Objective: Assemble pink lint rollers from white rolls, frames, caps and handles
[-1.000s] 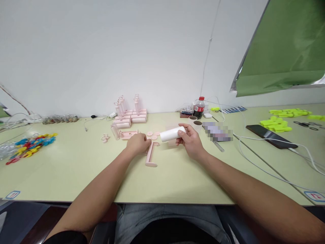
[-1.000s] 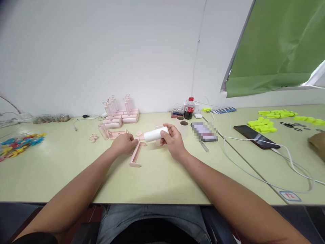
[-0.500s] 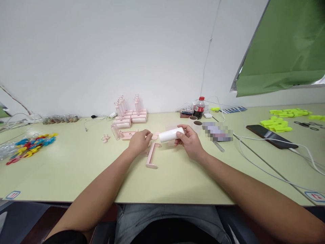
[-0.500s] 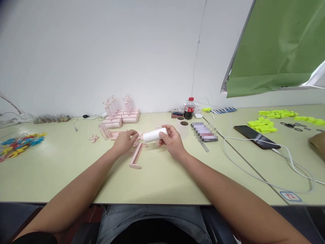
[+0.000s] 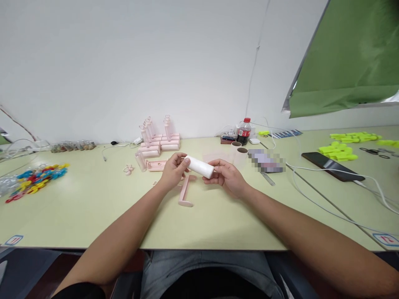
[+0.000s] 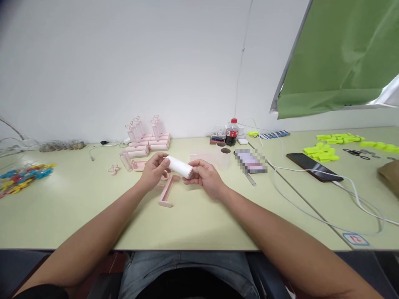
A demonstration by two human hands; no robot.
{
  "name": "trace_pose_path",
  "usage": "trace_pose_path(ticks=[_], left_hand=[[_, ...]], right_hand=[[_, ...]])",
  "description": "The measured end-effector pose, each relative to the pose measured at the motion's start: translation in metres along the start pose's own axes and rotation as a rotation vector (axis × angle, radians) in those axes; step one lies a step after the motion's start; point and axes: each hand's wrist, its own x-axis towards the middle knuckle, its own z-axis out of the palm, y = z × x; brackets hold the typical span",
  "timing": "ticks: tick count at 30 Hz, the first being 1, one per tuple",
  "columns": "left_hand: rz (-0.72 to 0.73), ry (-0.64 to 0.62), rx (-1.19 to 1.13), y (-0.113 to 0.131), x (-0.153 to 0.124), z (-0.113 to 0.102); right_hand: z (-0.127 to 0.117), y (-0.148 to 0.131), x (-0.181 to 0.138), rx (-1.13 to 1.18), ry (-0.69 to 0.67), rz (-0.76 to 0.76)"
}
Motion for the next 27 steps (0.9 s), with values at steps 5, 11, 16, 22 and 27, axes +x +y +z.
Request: trace_pose_path(ticks=[5, 11, 16, 22, 27], left_hand=[[0.016, 0.012, -0.023, -0.0008, 0.0007, -0.0004], [0.028, 0.010, -0.006, 0.0021, -0.0010, -0.0009], [0.043, 0.062, -0.046, 0.0021, 0.0001, 0.0012], [0.041, 0.199, -0.077, -0.0011, 0.0041, -0.0006], [0.043, 0.344, -0.087, -0.0012, 0.0083, -0.0069]], right_hand=[[0.0016, 0.0005, -0.0011, -0.014, -0.002, 0.001], [0.0032, 0.0010, -0.0007, -0.037, 0.014, -0.051], [0.0068, 0.0054, -0.0008, -0.121, 0.052, -0.116], [0.0065, 0.0077, 0.0002, -0.276, 0.153, -0.250], [0.0000, 0.0058, -0.0020, -0.705, 0.103, -0.341]])
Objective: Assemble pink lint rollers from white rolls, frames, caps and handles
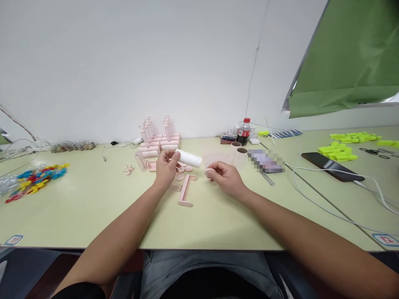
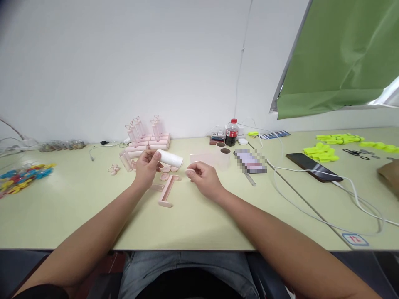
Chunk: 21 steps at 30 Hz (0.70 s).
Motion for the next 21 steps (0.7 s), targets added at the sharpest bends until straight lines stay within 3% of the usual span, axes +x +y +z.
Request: trace_pose_path(ticks=[3, 9, 16, 21], left_hand=[[-0.009, 0.053, -0.001, 0.001, 0.002, -0.001], [-0.006, 0.074, 0.004, 0.002, 0.002, 0.000], [0.002, 0.077, 0.011, 0.003, 0.001, 0.000], [0.003, 0.077, 0.003, 0.002, 0.002, 0.000]], right_hand=[[0.000, -0.003, -0.004, -0.415, -0.144, -0.112], [0.007, -0.013, -0.013, -0.820, -0.408, -0.015], [0.008, -0.012, -0.014, -0.933, -0.423, 0.051], [0.007, -0.008, -0.010, -0.851, -0.268, 0.097]])
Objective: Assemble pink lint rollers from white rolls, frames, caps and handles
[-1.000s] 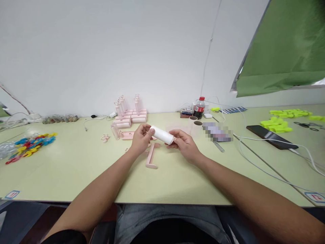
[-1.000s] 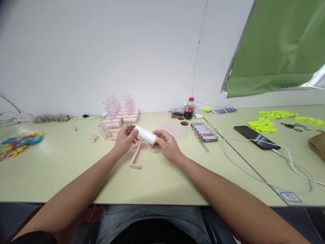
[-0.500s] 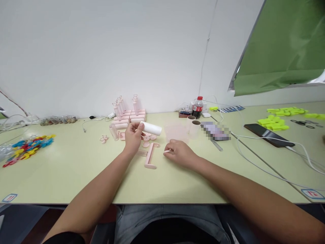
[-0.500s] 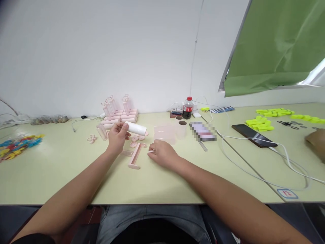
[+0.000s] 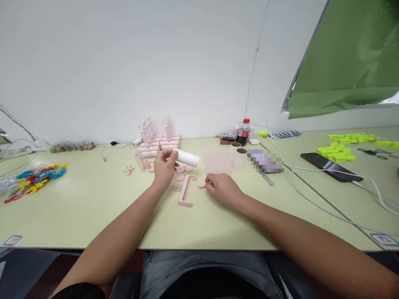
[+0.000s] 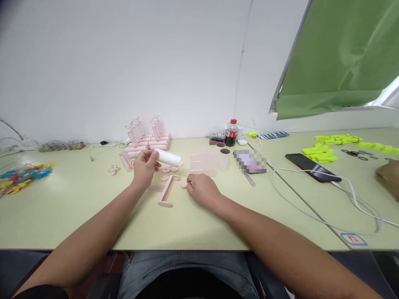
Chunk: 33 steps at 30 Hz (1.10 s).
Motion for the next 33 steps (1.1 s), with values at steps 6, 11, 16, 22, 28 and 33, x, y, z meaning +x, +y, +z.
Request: trace_pose_path(ticks=[6, 11, 16, 22, 28, 33], left_hand=[[0.006, 0.002, -0.002, 0.000, 0.000, -0.001], [0.001, 0.011, 0.000, 0.000, -0.001, 0.000], [-0.004, 0.007, 0.000, 0.000, -0.001, 0.000], [-0.009, -0.009, -0.013, 0.002, -0.002, 0.001], [-0.077, -0.200, -0.021, 0.000, -0.009, 0.004], [-0.104, -0.546, 0.144, 0.005, -0.020, 0.004]], right_hand=[[-0.001, 0.000, -0.001, 0.077, 0.033, -0.124], [0.001, -0.007, -0.006, -0.019, -0.048, -0.222], [0.003, -0.007, -0.007, -0.082, -0.129, -0.197], [0.003, -0.005, -0.005, 0.198, 0.007, -0.163], [0.001, 0.004, 0.001, 0.618, 0.135, -0.067], [0.000, 0.003, 0.002, 0.901, 0.276, -0.127]])
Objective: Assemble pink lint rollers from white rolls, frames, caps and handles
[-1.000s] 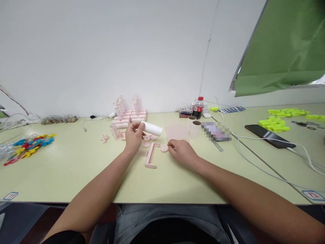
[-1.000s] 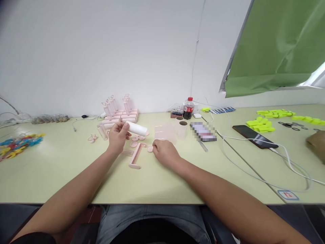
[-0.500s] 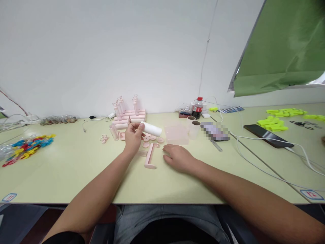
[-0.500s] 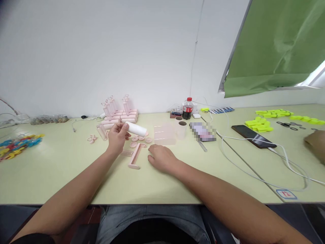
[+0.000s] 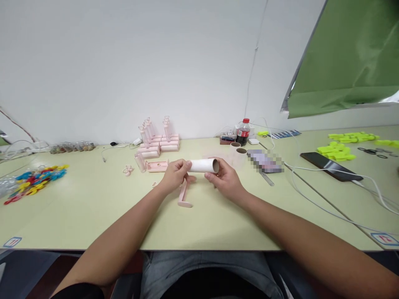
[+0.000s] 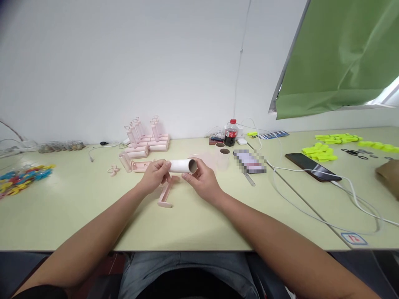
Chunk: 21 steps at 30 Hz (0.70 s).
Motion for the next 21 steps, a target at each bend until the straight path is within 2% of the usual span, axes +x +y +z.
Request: trace_pose_path(ticks=[2, 4, 7, 10, 12, 15, 18, 21], left_hand=[[0.036, -0.110, 0.125, 0.001, -0.004, 0.002], [0.111, -0.133, 0.261, 0.001, -0.005, 0.003], [0.179, -0.063, 0.400, 0.000, -0.004, 0.000], [0.171, 0.025, 0.511, -0.001, 0.000, -0.008], [0.160, 0.080, 0.545, -0.002, 0.003, -0.013], [0.149, 0.131, 0.511, -0.004, 0.006, -0.018], [0.143, 0.133, 0.483, -0.006, 0.007, -0.018], [0.133, 0.127, 0.480, -0.008, 0.007, -0.017]], right_hand=[[-0.003, -0.004, 0.002, 0.060, 0.033, -0.035], [-0.013, -0.011, 0.006, -0.011, 0.099, -0.070], [-0.043, -0.025, 0.016, -0.354, 0.291, -0.103], [-0.081, -0.035, 0.027, -0.650, 0.427, 0.090], [-0.104, -0.034, 0.031, -0.700, 0.358, 0.265], [-0.129, -0.022, 0.032, -0.682, 0.151, 0.497], [-0.138, -0.007, 0.031, -0.653, 0.019, 0.594], [-0.137, 0.001, 0.032, -0.623, -0.004, 0.619]])
